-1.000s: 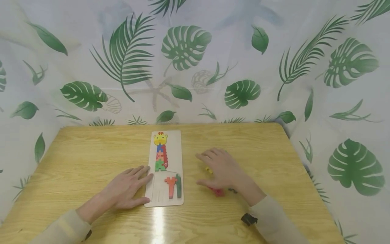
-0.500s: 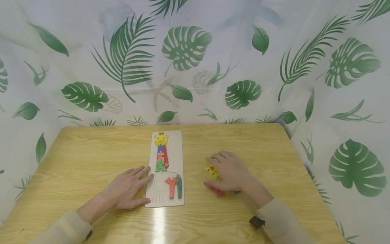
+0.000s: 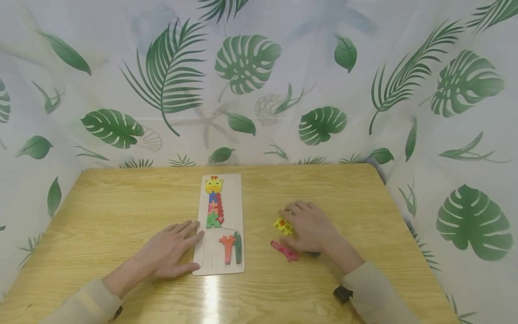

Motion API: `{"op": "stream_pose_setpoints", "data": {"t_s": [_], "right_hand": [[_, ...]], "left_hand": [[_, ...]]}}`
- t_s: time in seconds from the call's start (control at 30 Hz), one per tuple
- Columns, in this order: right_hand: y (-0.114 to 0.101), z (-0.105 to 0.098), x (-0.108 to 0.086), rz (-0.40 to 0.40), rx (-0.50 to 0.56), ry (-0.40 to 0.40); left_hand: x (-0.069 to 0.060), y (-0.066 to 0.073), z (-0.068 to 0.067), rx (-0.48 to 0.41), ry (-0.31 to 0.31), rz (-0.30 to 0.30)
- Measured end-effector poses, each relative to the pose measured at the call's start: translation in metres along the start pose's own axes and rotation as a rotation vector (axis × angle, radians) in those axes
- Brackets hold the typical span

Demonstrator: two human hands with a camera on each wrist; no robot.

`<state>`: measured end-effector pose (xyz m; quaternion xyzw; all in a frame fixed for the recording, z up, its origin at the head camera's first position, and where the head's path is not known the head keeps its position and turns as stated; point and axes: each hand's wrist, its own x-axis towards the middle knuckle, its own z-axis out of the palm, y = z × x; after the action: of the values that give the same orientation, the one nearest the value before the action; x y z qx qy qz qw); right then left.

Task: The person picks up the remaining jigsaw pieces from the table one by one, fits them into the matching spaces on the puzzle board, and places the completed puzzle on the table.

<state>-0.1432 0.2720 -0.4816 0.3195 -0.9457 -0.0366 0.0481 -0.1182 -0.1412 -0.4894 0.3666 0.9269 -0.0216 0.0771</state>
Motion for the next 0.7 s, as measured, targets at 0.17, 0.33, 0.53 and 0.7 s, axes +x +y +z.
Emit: {"op": "stream_pose_setpoints", "data": {"t_s": [0.17, 0.33, 0.53, 0.7], "right_hand": [[0.003, 0.002, 0.000, -0.008, -0.011, -0.003], [0.007, 0.004, -0.001, -0.013, 0.003, 0.005], [0.010, 0.007, -0.003, -0.008, 0.025, 0.005], [0.012, 0.010, -0.003, -0.009, 0.019, 0.005]], "left_hand": [[0.001, 0.000, 0.001, 0.004, 0.002, 0.002], [0.000, 0.000, 0.002, 0.013, 0.006, 0.002], [0.000, -0.001, 0.001, 0.007, -0.001, 0.002], [0.000, -0.001, 0.001, 0.003, -0.001, 0.003]]}}
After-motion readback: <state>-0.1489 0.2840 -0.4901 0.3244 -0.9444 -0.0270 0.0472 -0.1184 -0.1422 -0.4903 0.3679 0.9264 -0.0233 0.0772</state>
